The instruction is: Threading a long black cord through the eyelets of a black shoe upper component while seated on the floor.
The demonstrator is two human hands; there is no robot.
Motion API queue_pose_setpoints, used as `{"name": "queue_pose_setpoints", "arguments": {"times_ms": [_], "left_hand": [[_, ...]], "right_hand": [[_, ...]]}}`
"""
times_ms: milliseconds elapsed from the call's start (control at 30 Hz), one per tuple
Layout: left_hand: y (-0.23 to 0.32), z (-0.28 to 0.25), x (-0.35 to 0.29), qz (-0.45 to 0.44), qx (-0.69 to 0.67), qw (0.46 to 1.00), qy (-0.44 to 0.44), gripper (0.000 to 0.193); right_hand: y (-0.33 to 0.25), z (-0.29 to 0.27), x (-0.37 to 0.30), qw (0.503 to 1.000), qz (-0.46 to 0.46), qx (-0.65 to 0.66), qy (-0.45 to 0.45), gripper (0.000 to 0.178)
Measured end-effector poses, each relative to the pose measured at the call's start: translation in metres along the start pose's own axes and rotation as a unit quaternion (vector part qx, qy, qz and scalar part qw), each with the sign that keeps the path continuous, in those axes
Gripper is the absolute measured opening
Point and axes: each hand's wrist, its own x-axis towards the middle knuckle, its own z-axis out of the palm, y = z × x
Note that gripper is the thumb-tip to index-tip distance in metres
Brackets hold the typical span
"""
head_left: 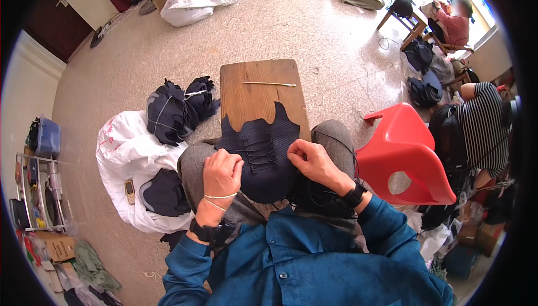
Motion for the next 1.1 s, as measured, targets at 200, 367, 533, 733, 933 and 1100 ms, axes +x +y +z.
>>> {"name": "queue_pose_setpoints", "arguments": {"times_ms": [200, 367, 533, 733, 933, 1100], "left_hand": [[0.010, 0.015, -0.001, -0.038, -0.072, 0.997, 0.012, 0.012], [0.006, 0.018, -0.001, -0.083, -0.107, 0.991, 0.022, 0.016], [0.002, 0.017, 0.009, -0.066, -0.065, 0.996, -0.007, 0.020], [-0.006, 0.028, 0.012, -0.038, -0.017, 0.999, 0.006, 0.013], [-0.002, 0.028, 0.015, -0.079, -0.080, 0.994, 0.013, 0.013], [0.006, 0.026, 0.019, -0.076, -0.083, 0.989, 0.092, 0.015]], "right_hand": [[-0.003, 0.006, 0.013, 0.997, -0.049, -0.058, -0.005, 0.011], [-0.002, 0.013, 0.018, 0.995, -0.050, -0.087, -0.019, 0.011], [0.011, 0.017, 0.020, 0.995, -0.049, -0.088, -0.013, 0.010], [0.009, 0.018, 0.019, 0.994, -0.042, -0.102, -0.009, 0.009], [0.015, 0.015, 0.019, 0.997, -0.056, -0.055, -0.008, 0.011], [0.013, 0.009, 0.016, 0.998, -0.041, -0.033, -0.021, 0.012]]}}
